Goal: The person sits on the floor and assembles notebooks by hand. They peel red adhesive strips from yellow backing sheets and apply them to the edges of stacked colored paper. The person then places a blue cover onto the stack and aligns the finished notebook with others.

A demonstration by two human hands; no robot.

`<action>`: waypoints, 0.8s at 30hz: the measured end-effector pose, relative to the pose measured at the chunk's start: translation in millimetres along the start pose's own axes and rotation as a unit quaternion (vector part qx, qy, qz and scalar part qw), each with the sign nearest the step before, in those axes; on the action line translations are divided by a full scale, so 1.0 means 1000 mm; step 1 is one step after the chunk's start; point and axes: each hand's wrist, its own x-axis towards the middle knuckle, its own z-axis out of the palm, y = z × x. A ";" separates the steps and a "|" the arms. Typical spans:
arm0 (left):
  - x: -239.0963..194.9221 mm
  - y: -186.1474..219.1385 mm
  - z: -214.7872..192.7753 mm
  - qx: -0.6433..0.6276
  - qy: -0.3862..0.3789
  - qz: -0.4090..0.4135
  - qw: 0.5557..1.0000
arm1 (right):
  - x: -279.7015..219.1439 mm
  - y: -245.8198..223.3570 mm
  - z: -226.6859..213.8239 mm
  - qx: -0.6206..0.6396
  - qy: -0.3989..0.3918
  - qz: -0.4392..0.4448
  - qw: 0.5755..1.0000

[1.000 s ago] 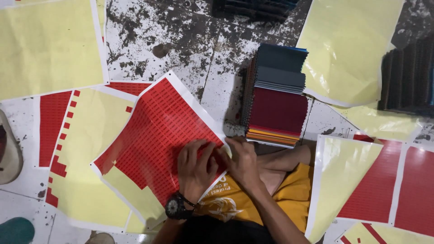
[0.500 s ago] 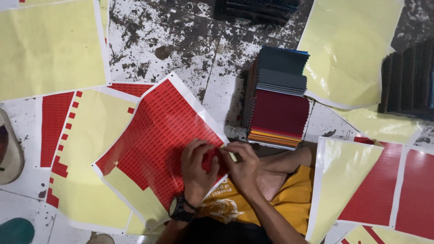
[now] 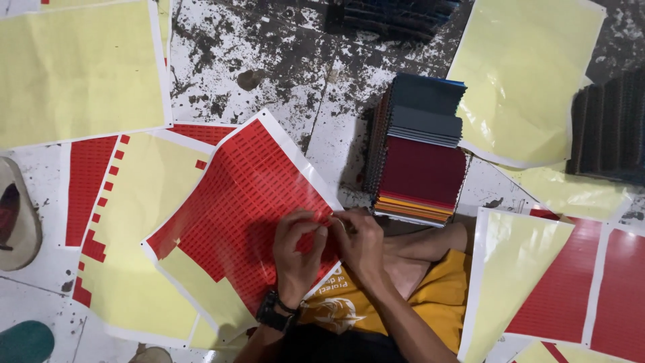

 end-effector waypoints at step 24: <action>-0.001 0.004 -0.002 -0.060 0.008 -0.123 0.991 | 0.006 -0.012 0.006 0.044 -0.014 0.097 0.994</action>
